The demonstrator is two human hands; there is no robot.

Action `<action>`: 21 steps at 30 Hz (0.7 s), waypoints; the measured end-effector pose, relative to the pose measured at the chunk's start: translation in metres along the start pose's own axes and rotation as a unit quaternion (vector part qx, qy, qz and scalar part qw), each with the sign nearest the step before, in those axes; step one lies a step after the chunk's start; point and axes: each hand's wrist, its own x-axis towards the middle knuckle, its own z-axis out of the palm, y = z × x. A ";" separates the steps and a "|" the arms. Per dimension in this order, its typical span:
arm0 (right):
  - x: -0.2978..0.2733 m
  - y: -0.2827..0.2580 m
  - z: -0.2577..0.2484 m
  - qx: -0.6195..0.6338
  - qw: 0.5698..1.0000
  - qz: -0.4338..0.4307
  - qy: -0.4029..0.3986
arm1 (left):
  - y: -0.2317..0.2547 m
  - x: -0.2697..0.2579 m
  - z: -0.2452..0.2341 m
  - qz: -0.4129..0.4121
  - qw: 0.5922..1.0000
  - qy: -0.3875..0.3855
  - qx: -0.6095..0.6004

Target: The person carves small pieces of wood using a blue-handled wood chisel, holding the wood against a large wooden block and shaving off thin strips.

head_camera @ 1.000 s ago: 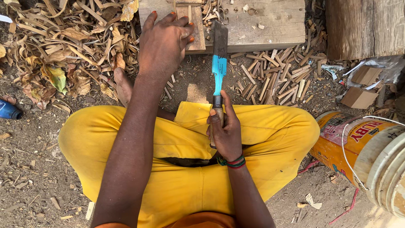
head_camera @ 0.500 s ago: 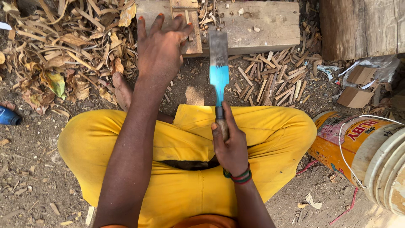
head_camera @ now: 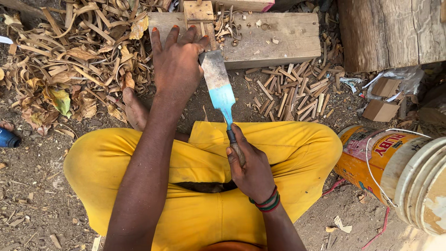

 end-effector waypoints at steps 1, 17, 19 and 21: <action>0.002 -0.002 0.000 -0.006 1.000 0.016 -0.011 | 0.000 0.002 0.000 0.000 1.000 0.004 -0.002; 0.030 -0.019 0.012 -0.099 0.995 0.022 -0.026 | 0.031 -0.026 0.002 0.097 0.989 0.029 0.111; 0.032 -0.019 0.015 -0.091 0.995 0.025 -0.026 | 0.034 -0.022 0.006 0.104 0.987 0.051 0.115; 0.034 -0.021 0.019 -0.091 0.995 0.027 -0.024 | 0.035 -0.021 0.006 0.099 0.988 0.048 0.112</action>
